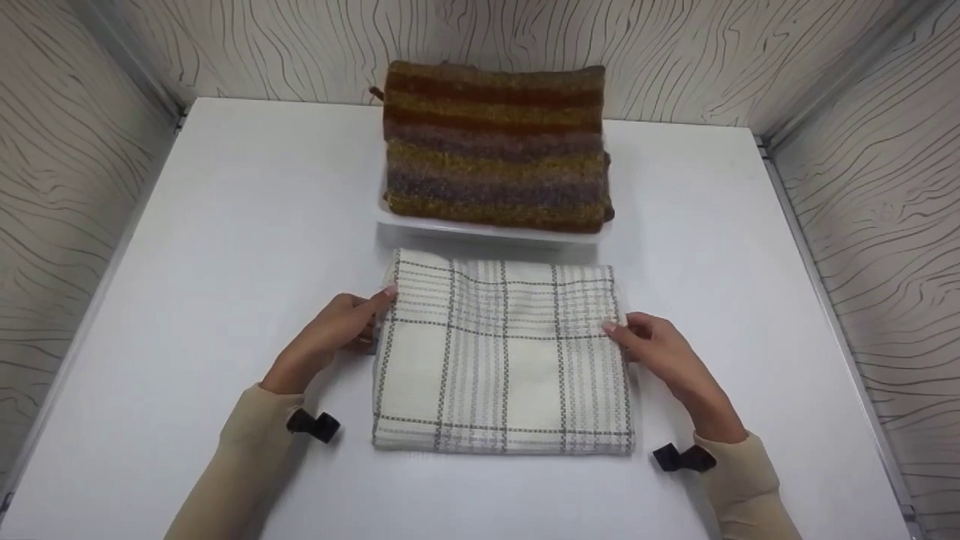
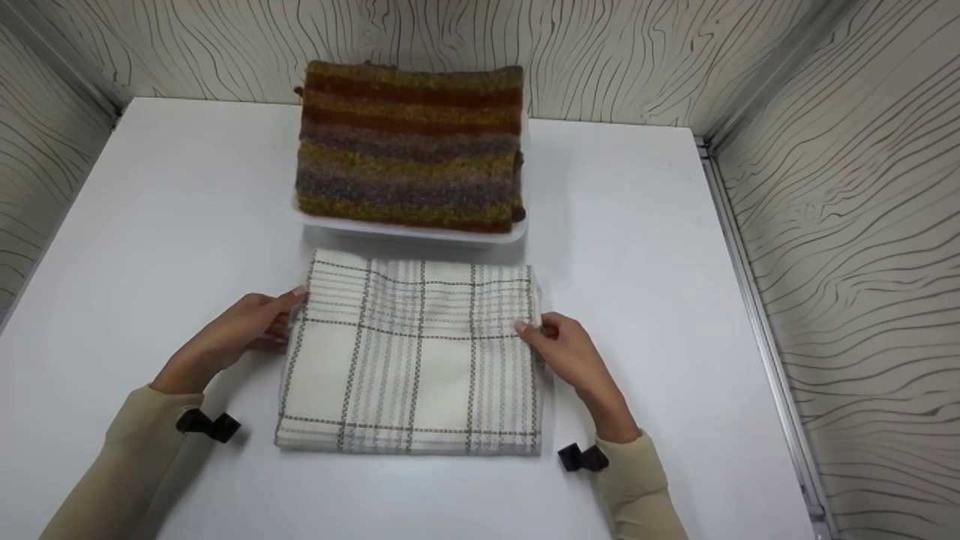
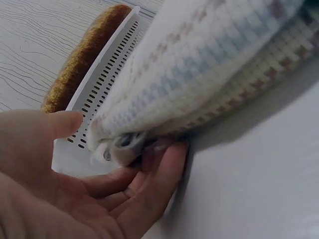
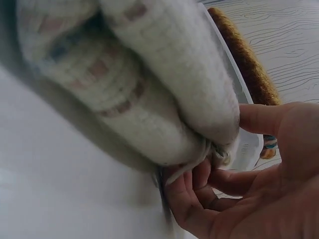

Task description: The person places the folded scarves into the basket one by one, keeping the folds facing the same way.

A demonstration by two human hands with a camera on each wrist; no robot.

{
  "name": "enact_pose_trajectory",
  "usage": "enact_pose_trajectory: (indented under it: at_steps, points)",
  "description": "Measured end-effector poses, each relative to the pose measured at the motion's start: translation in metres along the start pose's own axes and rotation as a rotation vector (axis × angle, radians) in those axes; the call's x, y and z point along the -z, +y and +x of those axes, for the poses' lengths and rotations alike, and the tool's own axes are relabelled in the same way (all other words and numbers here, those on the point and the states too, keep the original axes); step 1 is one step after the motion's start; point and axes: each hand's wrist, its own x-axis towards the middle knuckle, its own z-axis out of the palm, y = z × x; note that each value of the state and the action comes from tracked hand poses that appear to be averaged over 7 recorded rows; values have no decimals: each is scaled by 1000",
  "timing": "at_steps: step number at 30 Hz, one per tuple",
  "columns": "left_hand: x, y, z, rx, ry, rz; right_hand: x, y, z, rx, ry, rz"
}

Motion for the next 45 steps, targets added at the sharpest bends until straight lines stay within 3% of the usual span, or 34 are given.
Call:
enact_pose_trajectory:
  at_steps: [4,8,12,15,24,34,45]
  points:
    - [0,0,-1,-27,-45,-24,-1,-1,-4,22,32,1]
    - [-2,-3,0,-29,-84,-91,-2,-3,-2,-2,2,111]
    - [-3,-6,1,-13,-85,-116,1,2,2,-57,-22,221]
    - [-4,-7,2,-10,-74,-101,3,6,4,-51,-41,253]
    - [-4,-10,8,-7,-41,-75,3,13,8,-24,-36,233]
    - [2,-13,10,-8,-131,-148,6,19,10,-8,-65,279]
    - [7,-18,9,-21,-149,-120,2,21,14,-17,-82,344]
